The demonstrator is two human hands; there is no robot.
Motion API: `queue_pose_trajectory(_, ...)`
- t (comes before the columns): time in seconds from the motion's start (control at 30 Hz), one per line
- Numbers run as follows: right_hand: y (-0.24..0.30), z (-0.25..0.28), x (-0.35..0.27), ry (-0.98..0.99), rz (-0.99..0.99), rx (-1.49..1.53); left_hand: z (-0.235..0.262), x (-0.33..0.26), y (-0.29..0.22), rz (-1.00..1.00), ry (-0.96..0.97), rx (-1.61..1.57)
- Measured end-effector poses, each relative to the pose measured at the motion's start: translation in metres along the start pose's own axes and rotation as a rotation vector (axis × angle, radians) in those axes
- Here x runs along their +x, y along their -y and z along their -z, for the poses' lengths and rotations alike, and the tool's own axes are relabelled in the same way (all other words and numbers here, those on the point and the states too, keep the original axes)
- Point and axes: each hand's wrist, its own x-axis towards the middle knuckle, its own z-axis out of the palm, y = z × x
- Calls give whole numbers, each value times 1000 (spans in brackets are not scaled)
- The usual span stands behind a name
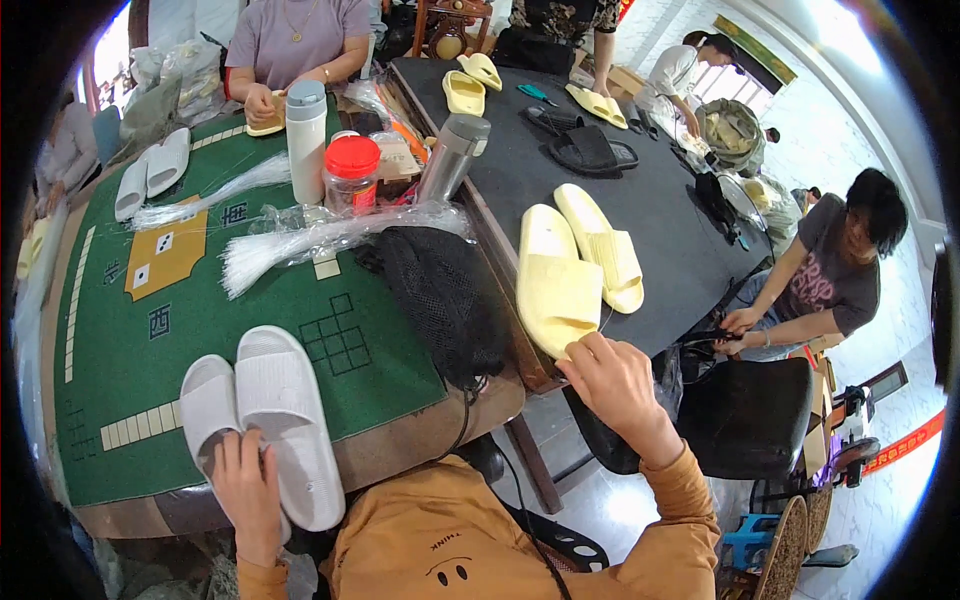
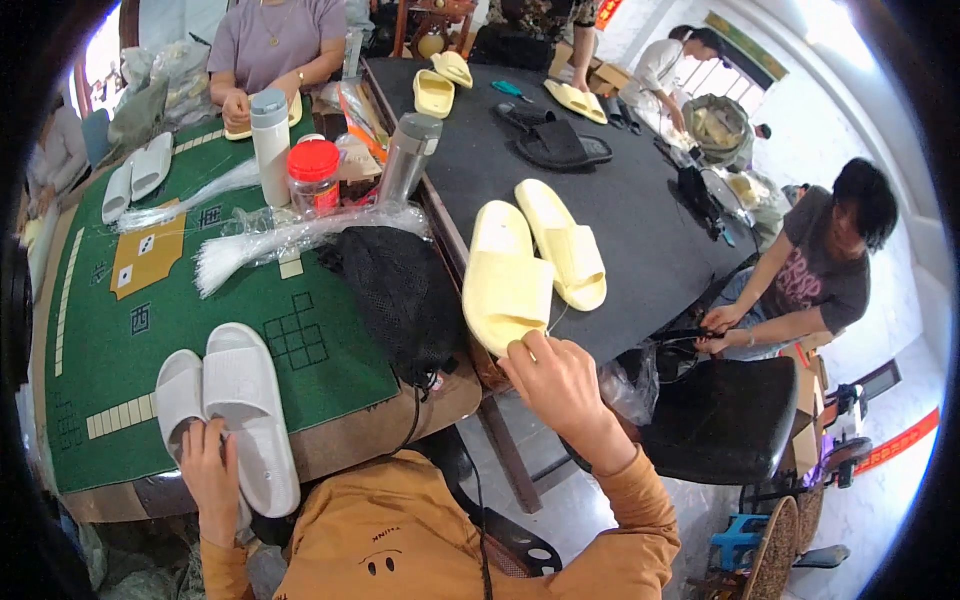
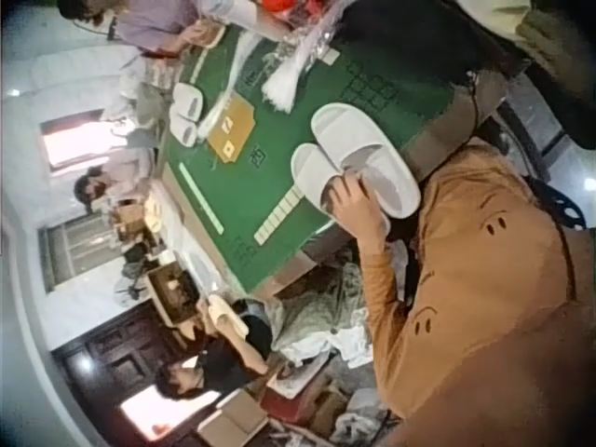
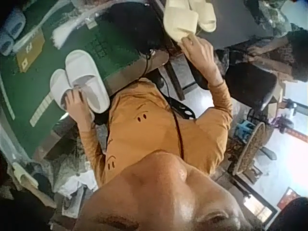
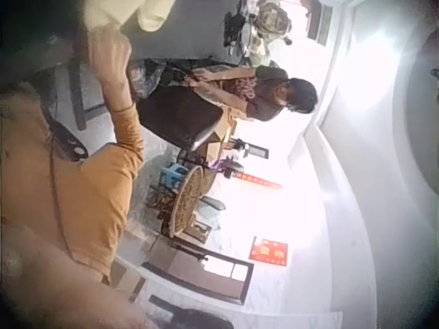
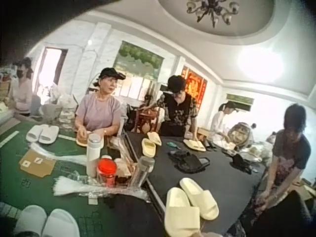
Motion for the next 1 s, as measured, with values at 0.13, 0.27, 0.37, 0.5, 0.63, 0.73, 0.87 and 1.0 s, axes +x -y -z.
queue_pose_trajectory(0.13,-34,21,13,-84,-348,306,10,-6,24,102,-21,75)
queue_pose_trajectory(0.27,-107,12,44,-83,-238,272,16,-9,64,145,-121,96)
queue_pose_trajectory(0.37,-140,-16,55,184,-164,253,19,-10,116,160,-185,117)
queue_pose_trajectory(0.5,-129,-7,71,338,-256,117,39,-14,202,218,-300,224)
queue_pose_trajectory(0.63,-148,-14,75,310,-209,161,57,-29,344,406,-266,225)
queue_pose_trajectory(0.73,-150,-2,78,440,-250,195,68,-36,421,444,-339,274)
queue_pose_trajectory(0.87,-135,23,77,630,-261,433,86,-43,484,598,-216,365)
queue_pose_trajectory(1.0,-113,18,90,796,-178,479,101,-57,505,593,-166,207)
